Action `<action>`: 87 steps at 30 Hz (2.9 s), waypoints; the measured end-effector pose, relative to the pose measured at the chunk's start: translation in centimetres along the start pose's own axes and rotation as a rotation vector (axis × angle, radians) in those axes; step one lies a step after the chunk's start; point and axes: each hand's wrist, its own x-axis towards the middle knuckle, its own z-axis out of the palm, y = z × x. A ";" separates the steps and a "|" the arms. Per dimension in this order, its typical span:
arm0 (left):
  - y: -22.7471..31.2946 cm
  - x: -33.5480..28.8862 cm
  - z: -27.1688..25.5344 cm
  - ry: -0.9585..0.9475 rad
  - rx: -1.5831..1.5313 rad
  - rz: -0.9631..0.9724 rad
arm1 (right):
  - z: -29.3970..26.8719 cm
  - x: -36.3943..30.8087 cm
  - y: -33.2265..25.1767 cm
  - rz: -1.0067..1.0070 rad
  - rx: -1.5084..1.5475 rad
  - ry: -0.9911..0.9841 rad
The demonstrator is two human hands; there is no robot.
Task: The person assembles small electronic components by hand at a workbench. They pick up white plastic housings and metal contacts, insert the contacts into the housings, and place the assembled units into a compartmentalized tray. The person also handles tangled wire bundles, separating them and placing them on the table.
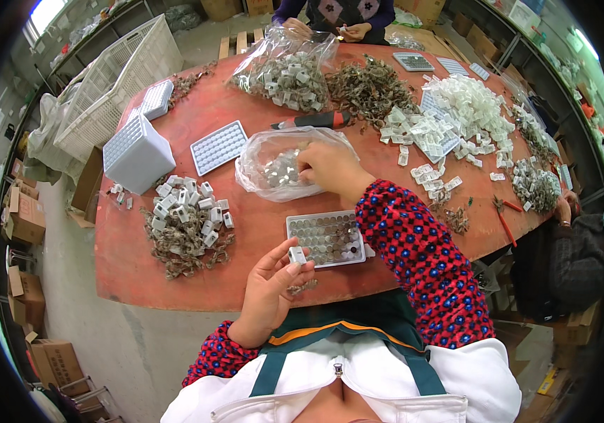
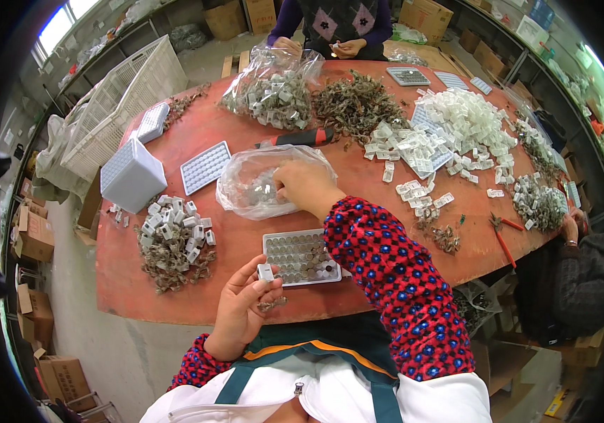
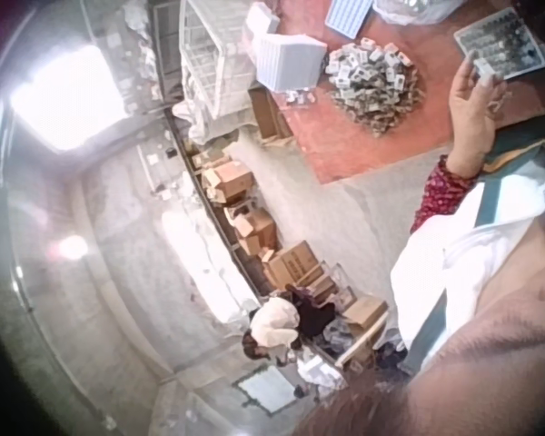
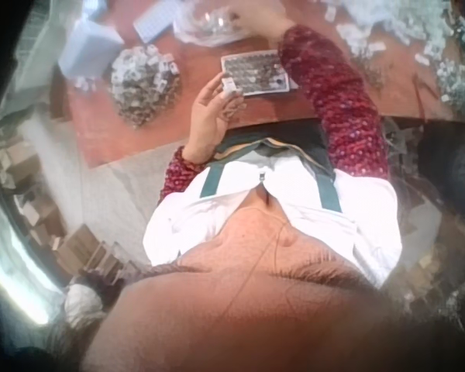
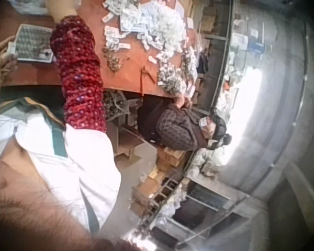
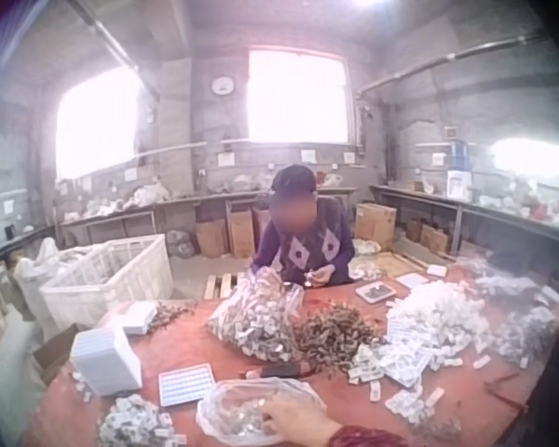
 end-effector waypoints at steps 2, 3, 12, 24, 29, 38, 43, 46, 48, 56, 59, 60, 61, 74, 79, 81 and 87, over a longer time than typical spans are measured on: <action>0.1 0.4 -0.3 0.022 -0.073 -0.039 | -0.4 0.1 0.6 0.018 0.167 0.001; 0.1 0.7 -0.4 0.010 -0.132 -0.032 | -0.7 0.2 0.9 0.045 0.238 -0.014; -0.7 2.3 -0.3 -0.026 -0.104 -0.061 | -3.2 -0.7 -0.6 0.448 1.002 0.040; -1.6 2.3 0.1 -0.167 -0.211 -0.102 | -6.7 -12.2 -7.2 0.418 1.438 -0.051; -1.7 1.8 0.9 -0.127 -0.183 -0.131 | -5.9 -14.0 -7.7 0.406 1.475 0.018; -2.1 1.4 1.2 -0.187 -0.157 -0.187 | -5.0 -16.4 -9.5 0.374 1.243 0.289; -2.7 1.1 1.7 -0.162 -0.079 -0.155 | -4.7 -17.5 -10.1 0.392 1.288 0.263; -2.3 1.1 1.7 -0.206 -0.136 -0.184 | -4.7 -18.1 -9.8 0.351 1.199 0.270; -2.3 1.0 1.9 -0.205 -0.094 -0.191 | -4.4 -18.1 -9.6 0.258 1.157 0.258; -2.5 0.8 2.7 -0.218 -0.105 -0.169 | -3.3 -17.9 -9.9 0.233 0.982 0.317; -2.2 0.9 2.8 -0.249 -0.151 -0.199 | -3.4 -18.0 -9.9 0.195 0.918 0.325; -2.2 0.8 2.9 -0.215 -0.122 -0.182 | -3.5 -18.1 -10.0 0.201 0.919 0.322; -2.3 0.8 3.0 -0.188 -0.106 -0.167 | -3.6 -18.1 -10.0 0.206 0.945 0.309; -2.5 0.2 2.9 -0.180 0.019 -0.153 | -4.0 -18.4 -10.0 0.030 0.539 0.410; -2.7 0.1 2.9 -0.137 -0.015 -0.138 | -3.9 -18.7 -9.8 -0.013 0.475 0.410; -2.8 0.1 2.9 -0.108 0.015 -0.159 | -3.8 -18.8 -9.7 -0.020 0.481 0.414; -2.9 0.1 2.5 -0.139 0.032 -0.148 | -3.6 -19.1 -9.3 -0.014 0.590 0.373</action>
